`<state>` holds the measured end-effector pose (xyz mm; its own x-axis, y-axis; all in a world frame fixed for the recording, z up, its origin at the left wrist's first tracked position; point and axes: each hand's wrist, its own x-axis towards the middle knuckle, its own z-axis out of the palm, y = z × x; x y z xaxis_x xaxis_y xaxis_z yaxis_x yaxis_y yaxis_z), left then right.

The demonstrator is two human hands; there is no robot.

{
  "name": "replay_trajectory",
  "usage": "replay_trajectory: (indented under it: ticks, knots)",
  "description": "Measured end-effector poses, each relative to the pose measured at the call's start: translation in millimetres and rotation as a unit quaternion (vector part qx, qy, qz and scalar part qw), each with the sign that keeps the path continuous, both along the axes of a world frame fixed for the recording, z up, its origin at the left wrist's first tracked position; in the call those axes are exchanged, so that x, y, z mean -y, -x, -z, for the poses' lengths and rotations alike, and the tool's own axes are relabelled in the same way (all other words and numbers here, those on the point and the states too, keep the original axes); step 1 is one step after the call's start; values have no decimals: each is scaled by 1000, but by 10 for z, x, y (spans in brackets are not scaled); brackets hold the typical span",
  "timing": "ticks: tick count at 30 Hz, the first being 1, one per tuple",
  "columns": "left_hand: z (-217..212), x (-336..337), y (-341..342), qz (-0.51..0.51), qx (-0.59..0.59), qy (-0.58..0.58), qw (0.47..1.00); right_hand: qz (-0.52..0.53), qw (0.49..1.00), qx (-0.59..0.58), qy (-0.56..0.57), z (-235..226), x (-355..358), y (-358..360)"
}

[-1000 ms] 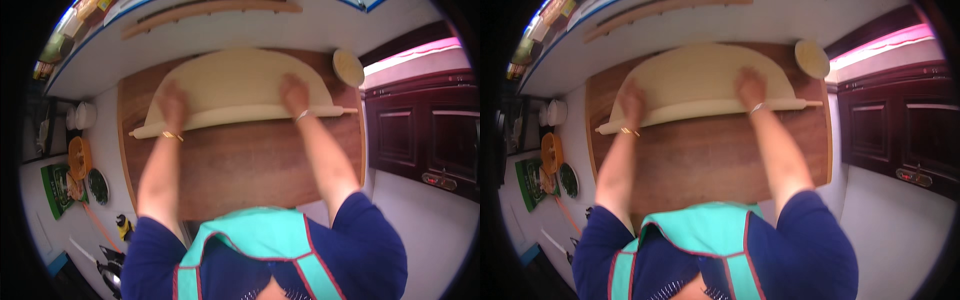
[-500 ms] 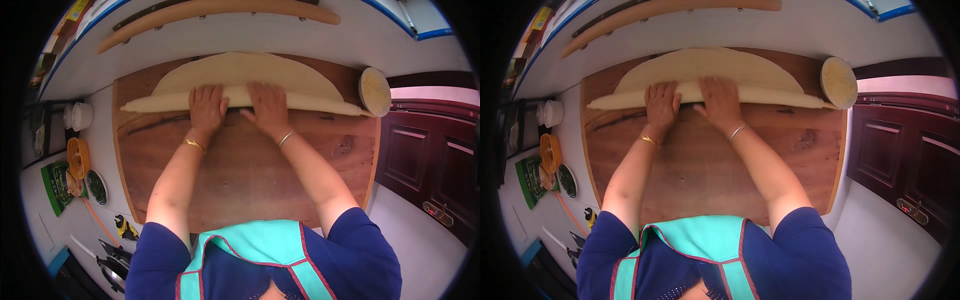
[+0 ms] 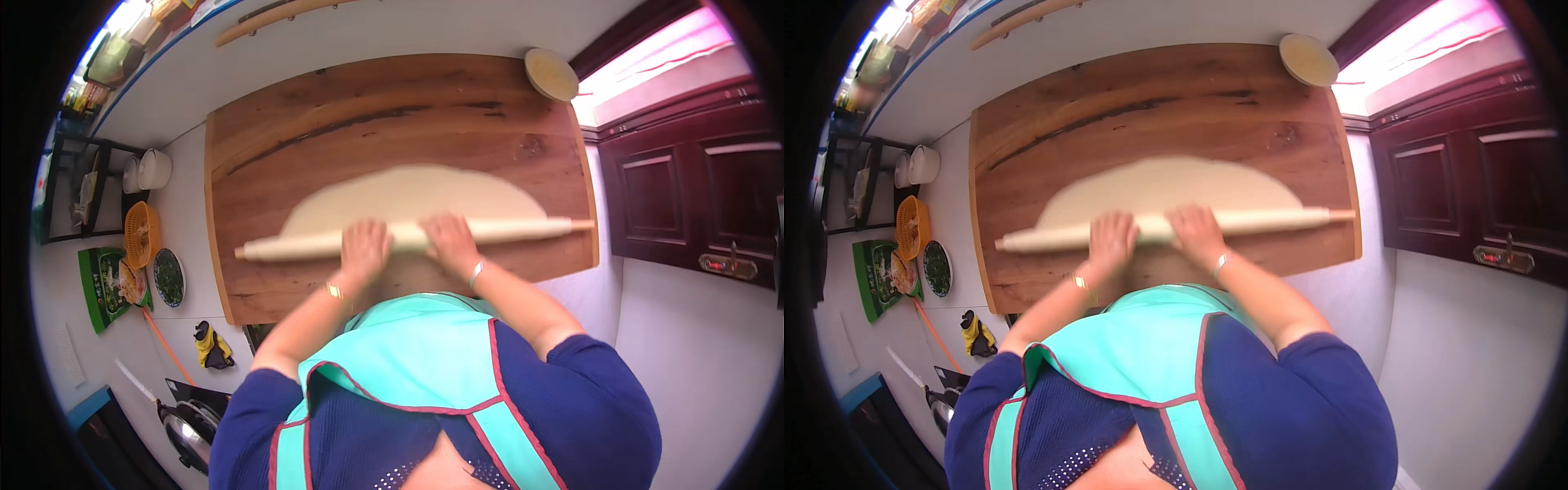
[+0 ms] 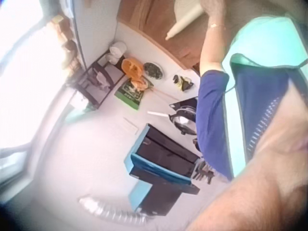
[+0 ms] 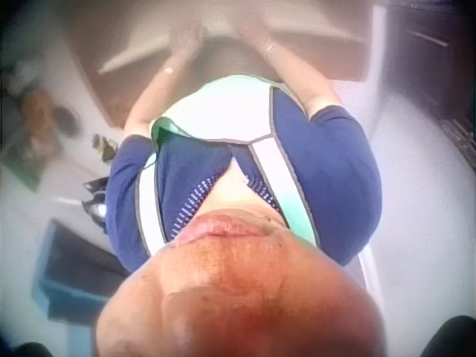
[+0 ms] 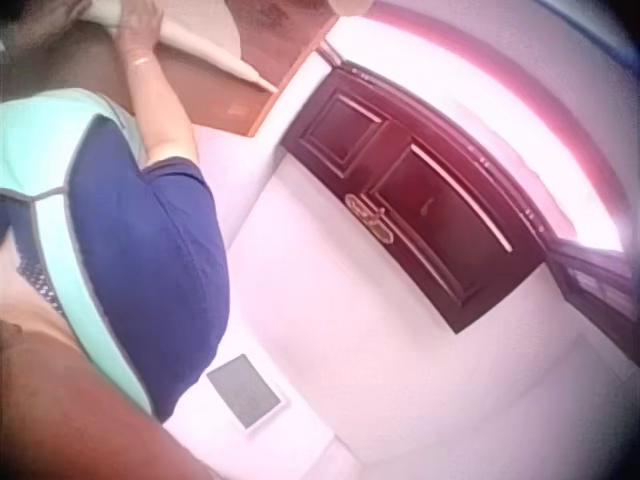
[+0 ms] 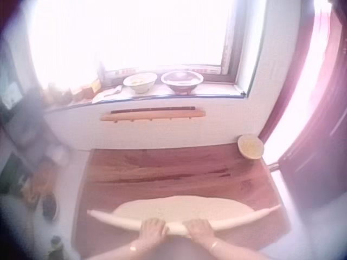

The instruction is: The person uses a wooden rolling pin to flatten dough on a wooden board, repeatedly rolling the dough onto the pin, unrolling it, and sprinkling flour from a bowl by hand.

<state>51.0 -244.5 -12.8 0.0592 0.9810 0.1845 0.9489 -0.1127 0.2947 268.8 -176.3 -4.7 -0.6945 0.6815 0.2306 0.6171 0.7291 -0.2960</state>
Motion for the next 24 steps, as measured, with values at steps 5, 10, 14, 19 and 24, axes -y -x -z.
replay_trajectory:
  ticks: [5, 10, 14, 19, 24]
  knots:
    - [-27, 400, -92, 83, -23, 76, 993, -23, 997, 52, -48, 8, 520, -245]
    - [1, -197, 25, 18, -27, -115, 993, 41, 992, 113, -29, -300, -66, 396]
    - [198, 279, -213, 1, -40, -74, 996, 93, 992, -38, -82, 133, 499, 478]
    - [-67, -802, 99, 17, -23, -7, 1000, 95, 993, -15, -63, 133, -518, 799]
    - [59, -831, 139, -36, 17, -187, 981, 134, 985, -15, -106, 60, -616, 763]
